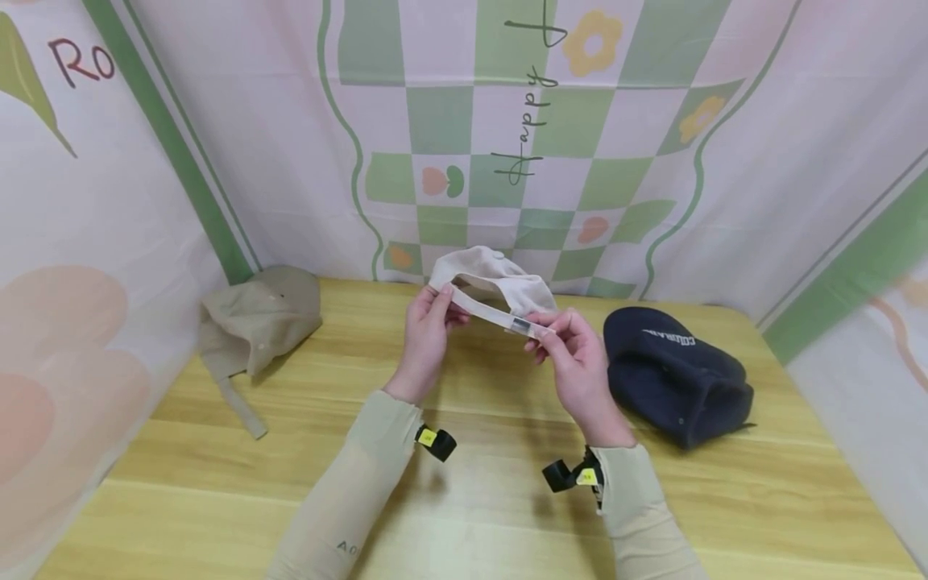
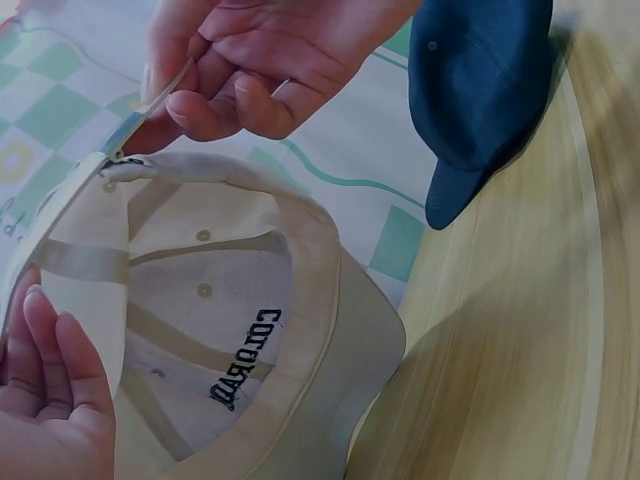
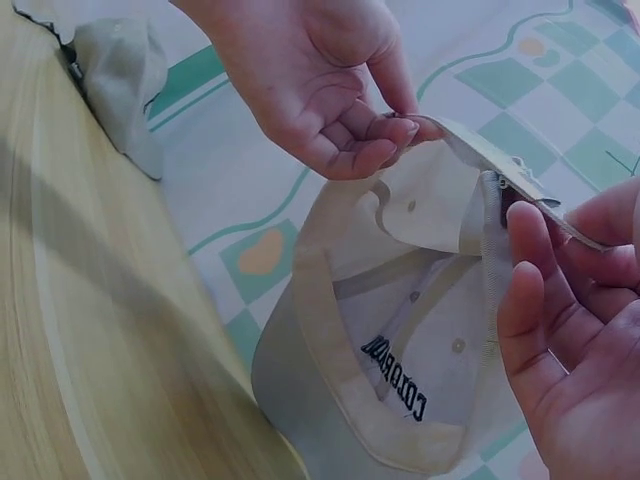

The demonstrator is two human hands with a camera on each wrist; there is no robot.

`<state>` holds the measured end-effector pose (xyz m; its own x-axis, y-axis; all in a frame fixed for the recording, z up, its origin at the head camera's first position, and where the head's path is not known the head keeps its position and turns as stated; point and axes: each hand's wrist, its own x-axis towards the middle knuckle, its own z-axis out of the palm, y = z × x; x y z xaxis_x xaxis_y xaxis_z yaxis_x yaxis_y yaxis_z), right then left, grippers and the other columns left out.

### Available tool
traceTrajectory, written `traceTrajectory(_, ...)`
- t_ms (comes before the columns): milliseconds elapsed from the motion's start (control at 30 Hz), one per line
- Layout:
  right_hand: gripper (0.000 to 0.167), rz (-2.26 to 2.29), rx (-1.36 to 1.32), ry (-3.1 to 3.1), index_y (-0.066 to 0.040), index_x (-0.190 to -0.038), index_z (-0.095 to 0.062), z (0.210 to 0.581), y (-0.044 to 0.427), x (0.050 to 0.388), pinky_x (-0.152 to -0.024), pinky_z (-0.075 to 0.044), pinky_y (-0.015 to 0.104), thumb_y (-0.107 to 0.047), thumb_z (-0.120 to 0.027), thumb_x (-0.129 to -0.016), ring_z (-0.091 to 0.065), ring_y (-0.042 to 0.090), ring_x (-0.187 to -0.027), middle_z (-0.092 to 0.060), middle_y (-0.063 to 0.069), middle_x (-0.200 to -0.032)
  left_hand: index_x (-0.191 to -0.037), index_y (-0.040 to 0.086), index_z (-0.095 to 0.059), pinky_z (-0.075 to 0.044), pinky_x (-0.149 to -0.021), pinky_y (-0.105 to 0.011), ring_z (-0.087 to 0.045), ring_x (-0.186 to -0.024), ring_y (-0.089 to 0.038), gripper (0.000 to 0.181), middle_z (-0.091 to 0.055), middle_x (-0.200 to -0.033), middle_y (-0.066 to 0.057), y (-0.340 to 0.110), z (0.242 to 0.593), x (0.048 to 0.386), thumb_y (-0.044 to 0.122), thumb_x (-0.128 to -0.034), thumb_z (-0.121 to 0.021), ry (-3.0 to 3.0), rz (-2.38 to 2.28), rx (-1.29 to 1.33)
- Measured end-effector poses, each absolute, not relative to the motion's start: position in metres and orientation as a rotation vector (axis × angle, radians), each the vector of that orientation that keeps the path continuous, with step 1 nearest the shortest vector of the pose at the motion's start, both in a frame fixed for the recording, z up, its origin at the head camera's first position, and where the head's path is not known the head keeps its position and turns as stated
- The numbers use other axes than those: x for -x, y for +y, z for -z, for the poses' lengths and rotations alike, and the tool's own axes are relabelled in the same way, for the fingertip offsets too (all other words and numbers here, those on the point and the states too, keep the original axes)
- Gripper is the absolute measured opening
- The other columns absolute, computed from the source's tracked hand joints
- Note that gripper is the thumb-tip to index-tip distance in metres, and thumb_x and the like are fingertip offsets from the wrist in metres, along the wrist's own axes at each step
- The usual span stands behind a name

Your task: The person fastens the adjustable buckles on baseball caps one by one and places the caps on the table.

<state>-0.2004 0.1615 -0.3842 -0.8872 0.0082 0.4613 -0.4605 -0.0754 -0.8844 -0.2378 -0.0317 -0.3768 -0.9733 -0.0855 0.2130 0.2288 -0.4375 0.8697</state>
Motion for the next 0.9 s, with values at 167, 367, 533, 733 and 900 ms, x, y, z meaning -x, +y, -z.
traceTrajectory(167,0.016,-2.047,-0.485,-1.876,0.012,-0.088,-0.042,0.3823,0.1606,0.1995,-0.06,-0.052,0.024,0.01,-0.05,-0.101,-0.066,0.015,-0.07,-0.073,0.006,-0.109,-0.103,0.002,-0.055,-0.052,-0.068,-0.022,-0.059,-0.073,-0.012,0.016,-0.061,-0.082,-0.004,-0.0317,0.3781,0.2378,0.007,-0.1099,-0.042,-1.554,2.511,0.203)
traceTrajectory(367,0.015,-2.1,-0.451,-1.878,0.01,-0.091,-0.038,0.3823,0.1605,0.1971,-0.062,-0.051,0.026,0.005,-0.042,-0.105,-0.065,0.018,-0.07,-0.072,0.008,-0.115,-0.104,0.002,-0.054,-0.053,-0.068,-0.022,-0.059,-0.072,-0.014,0.015,-0.062,-0.082,-0.005,-0.031,0.3788,0.2357,0.008,-0.1099,-0.042,-1.587,2.517,0.215)
traceTrajectory(533,0.015,-2.119,-0.455,-1.867,0.008,-0.091,-0.035,0.3841,0.161,0.1971,-0.063,-0.051,0.028,0.003,-0.038,-0.106,-0.065,0.02,-0.071,-0.072,0.011,-0.112,-0.105,0.002,-0.054,-0.053,-0.067,-0.023,-0.059,-0.07,-0.012,0.014,-0.064,-0.082,-0.005,-0.0309,0.3808,0.2352,0.008,-0.1097,-0.042,-1.591,2.531,0.248)
traceTrajectory(733,0.014,-2.135,-0.4,-1.865,0.006,-0.09,-0.038,0.3859,0.1627,0.1986,-0.062,-0.051,0.027,0.005,-0.041,-0.103,-0.065,0.019,-0.072,-0.073,0.01,-0.108,-0.106,0.003,-0.053,-0.053,-0.067,-0.023,-0.06,-0.068,-0.012,0.007,-0.066,-0.08,-0.004,-0.0315,0.3813,0.2349,0.007,-0.1084,-0.048,-1.582,2.544,0.272)
traceTrajectory(900,0.013,-2.129,-0.34,-1.925,0.009,-0.094,-0.042,0.3881,0.1632,0.202,-0.061,-0.05,0.023,0.011,-0.054,-0.098,-0.062,0.014,-0.071,-0.073,0.004,-0.096,-0.106,0.004,-0.054,-0.054,-0.069,-0.024,-0.06,-0.069,-0.012,0.004,-0.066,-0.081,-0.003,-0.0323,0.3817,0.235,0.007,-0.107,-0.052,-1.609,2.53,0.272)
